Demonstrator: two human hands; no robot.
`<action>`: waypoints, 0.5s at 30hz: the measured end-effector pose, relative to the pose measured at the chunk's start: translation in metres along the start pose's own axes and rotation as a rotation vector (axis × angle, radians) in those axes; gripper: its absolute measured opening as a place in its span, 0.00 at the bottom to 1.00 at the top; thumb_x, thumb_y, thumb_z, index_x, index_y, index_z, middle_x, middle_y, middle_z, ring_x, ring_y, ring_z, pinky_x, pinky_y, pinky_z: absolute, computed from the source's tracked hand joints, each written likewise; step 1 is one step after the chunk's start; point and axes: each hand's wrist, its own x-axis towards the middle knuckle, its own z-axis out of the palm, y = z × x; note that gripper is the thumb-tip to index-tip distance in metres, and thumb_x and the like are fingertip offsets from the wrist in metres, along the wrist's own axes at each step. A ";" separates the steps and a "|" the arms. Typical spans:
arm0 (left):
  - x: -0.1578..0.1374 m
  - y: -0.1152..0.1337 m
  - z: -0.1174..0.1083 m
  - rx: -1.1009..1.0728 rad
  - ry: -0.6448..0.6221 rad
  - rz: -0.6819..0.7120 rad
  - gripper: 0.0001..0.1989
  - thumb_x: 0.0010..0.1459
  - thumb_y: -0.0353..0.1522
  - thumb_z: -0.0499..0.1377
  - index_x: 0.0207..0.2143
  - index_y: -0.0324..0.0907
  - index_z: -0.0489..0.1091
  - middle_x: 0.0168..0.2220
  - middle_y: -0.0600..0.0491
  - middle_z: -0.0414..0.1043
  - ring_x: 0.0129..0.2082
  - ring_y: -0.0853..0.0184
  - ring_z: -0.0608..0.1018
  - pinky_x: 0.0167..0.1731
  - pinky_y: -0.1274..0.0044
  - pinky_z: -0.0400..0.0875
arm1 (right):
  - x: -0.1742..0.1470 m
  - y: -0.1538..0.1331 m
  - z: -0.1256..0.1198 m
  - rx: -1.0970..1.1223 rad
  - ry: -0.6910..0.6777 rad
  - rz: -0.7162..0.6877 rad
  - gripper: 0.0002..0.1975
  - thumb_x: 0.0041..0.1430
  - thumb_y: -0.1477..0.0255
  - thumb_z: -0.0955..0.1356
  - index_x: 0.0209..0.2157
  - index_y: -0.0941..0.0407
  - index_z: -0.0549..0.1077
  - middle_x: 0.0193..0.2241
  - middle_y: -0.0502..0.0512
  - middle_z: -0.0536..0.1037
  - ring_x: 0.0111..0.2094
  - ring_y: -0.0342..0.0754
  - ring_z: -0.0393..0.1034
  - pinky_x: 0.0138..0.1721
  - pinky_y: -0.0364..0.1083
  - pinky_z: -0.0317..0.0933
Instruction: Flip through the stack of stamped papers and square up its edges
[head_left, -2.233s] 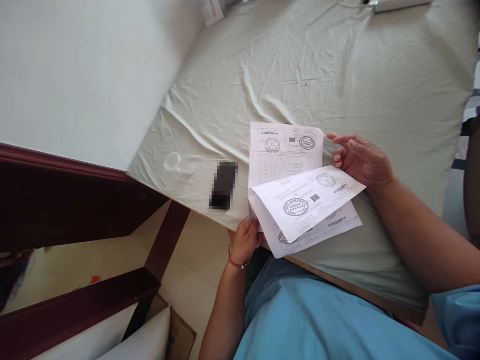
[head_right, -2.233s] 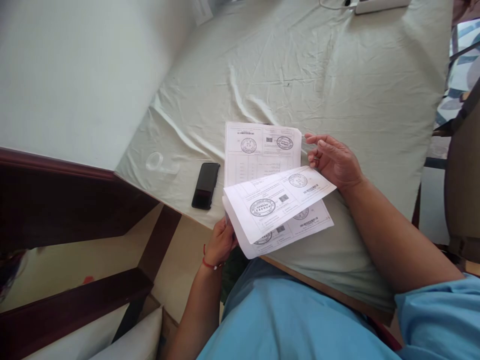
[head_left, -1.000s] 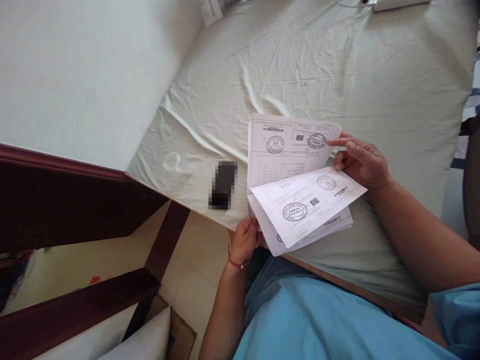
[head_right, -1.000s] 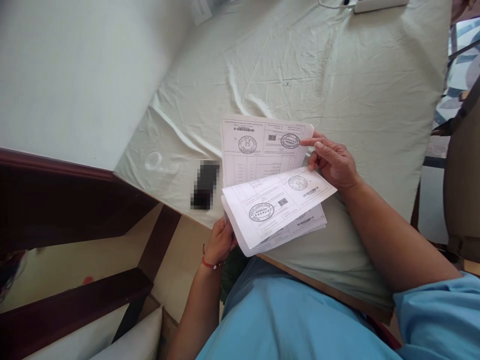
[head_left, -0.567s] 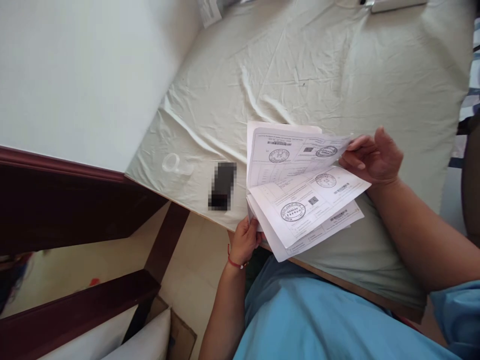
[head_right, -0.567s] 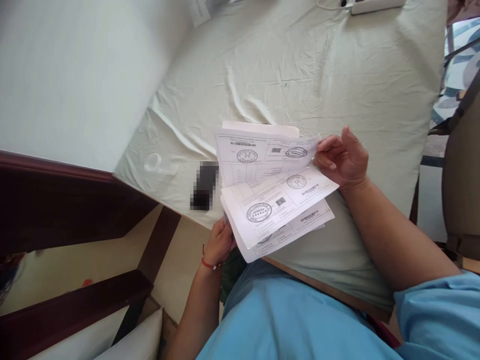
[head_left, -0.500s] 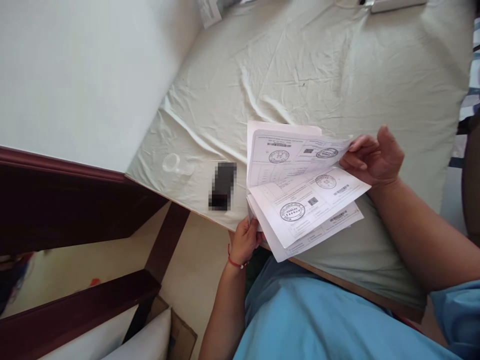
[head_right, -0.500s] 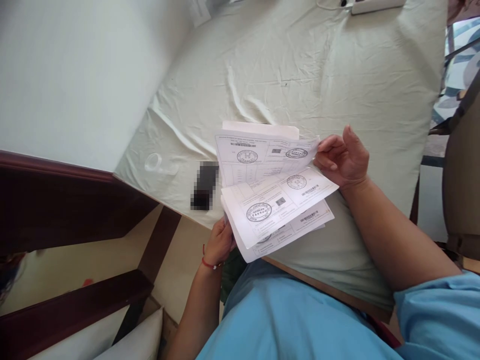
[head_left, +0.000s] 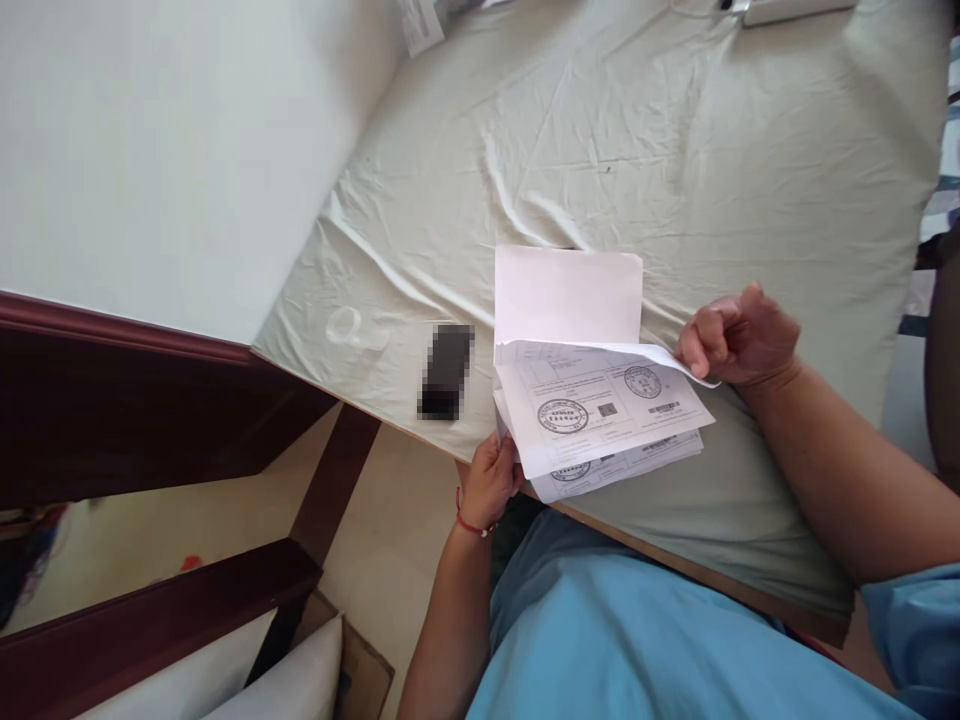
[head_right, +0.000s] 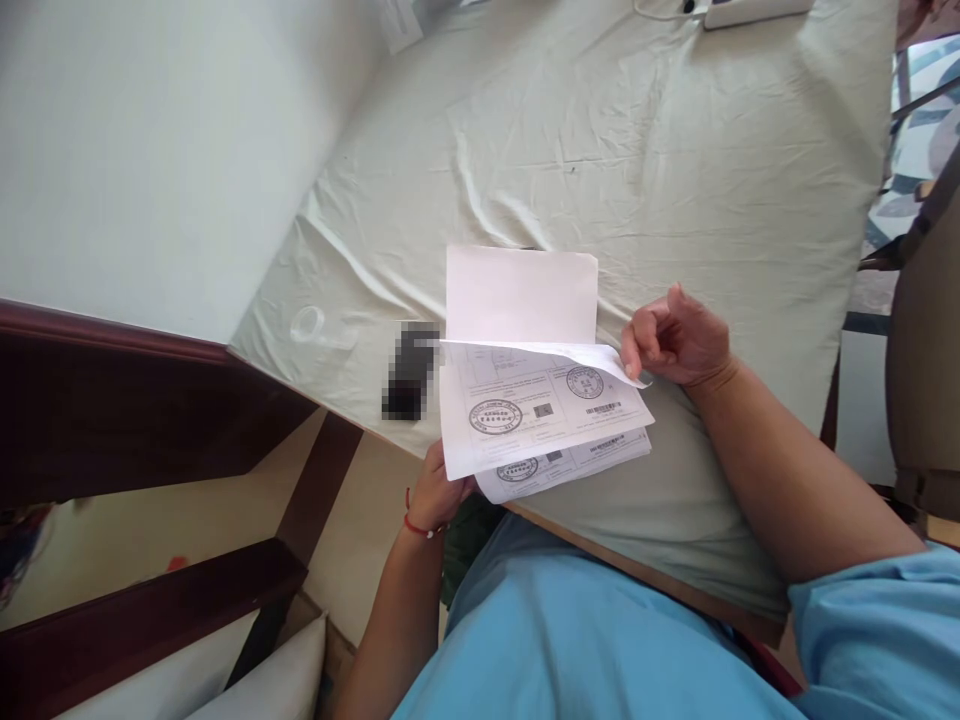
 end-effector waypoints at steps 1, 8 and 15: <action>0.000 0.000 0.000 0.003 -0.006 0.014 0.17 0.56 0.46 0.67 0.29 0.43 0.68 0.16 0.61 0.60 0.13 0.75 0.59 0.14 0.80 0.50 | 0.000 0.001 -0.002 -0.009 -0.049 0.003 0.35 0.61 0.38 0.60 0.16 0.52 0.71 0.15 0.56 0.74 0.12 0.42 0.50 0.17 0.47 0.52; -0.002 0.004 0.002 0.025 0.024 0.017 0.14 0.58 0.42 0.65 0.29 0.43 0.68 0.16 0.60 0.60 0.13 0.76 0.59 0.13 0.81 0.49 | -0.002 0.001 -0.001 -0.079 -0.186 0.068 0.31 0.58 0.42 0.66 0.16 0.53 0.72 0.16 0.57 0.77 0.10 0.39 0.48 0.13 0.44 0.48; -0.006 0.013 0.002 -0.150 -0.004 -0.076 0.18 0.52 0.44 0.69 0.27 0.40 0.68 0.13 0.61 0.60 0.10 0.80 0.55 0.10 0.84 0.44 | 0.002 -0.004 0.010 0.011 0.114 -0.013 0.28 0.56 0.42 0.67 0.26 0.52 0.79 0.30 0.57 0.85 0.12 0.35 0.43 0.17 0.45 0.48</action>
